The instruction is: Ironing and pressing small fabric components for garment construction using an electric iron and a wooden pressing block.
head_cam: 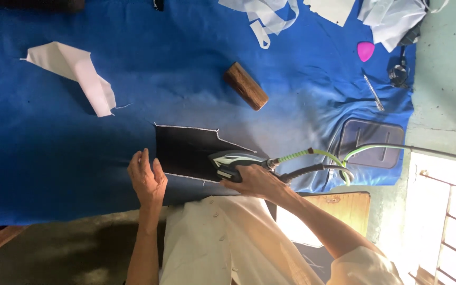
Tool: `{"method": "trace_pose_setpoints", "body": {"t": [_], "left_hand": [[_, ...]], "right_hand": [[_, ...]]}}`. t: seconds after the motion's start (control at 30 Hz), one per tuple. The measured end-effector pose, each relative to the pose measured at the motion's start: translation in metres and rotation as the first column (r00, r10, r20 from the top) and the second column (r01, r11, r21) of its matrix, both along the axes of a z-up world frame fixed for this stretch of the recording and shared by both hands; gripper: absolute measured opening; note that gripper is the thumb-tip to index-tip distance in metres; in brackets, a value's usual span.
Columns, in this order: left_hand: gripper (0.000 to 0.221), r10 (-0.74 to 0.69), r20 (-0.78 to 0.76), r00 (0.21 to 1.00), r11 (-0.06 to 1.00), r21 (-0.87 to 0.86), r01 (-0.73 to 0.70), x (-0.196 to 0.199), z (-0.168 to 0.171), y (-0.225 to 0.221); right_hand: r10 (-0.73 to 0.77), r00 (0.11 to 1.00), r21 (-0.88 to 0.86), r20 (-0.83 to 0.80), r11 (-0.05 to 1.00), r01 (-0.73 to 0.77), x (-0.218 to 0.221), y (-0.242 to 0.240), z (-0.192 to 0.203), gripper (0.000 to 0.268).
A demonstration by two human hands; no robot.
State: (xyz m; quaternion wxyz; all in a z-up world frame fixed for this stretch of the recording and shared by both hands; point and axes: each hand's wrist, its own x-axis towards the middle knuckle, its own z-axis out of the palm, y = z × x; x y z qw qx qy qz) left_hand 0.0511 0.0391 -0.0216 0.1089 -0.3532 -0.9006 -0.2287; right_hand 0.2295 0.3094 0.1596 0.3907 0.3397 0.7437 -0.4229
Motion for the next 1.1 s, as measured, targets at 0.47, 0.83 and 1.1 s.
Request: {"method": "trace_pose_setpoints", "body": {"t": [0.47, 0.83, 1.1], "left_hand": [[0.051, 0.216, 0.592, 0.777, 0.97, -0.042, -0.238, 0.023, 0.031, 0.036], [0.061, 0.136, 0.499, 0.856, 0.961, -0.275, 0.008, 0.009, 0.022, 0.047], [0.026, -0.017, 0.822, 0.569, 0.998, -0.024, 0.065, 0.024, 0.069, 0.063]], "right_hand": [[-0.69, 0.423, 0.075, -0.587, 0.473, 0.878, 0.211, 0.124, -0.069, 0.064], [-0.824, 0.017, 0.149, -0.566, -0.083, 0.985, 0.209, 0.196, -0.095, 0.068], [-0.975, -0.13, -0.193, -0.18, -0.094, 0.977, 0.199, -0.057, -0.321, 0.068]]}}
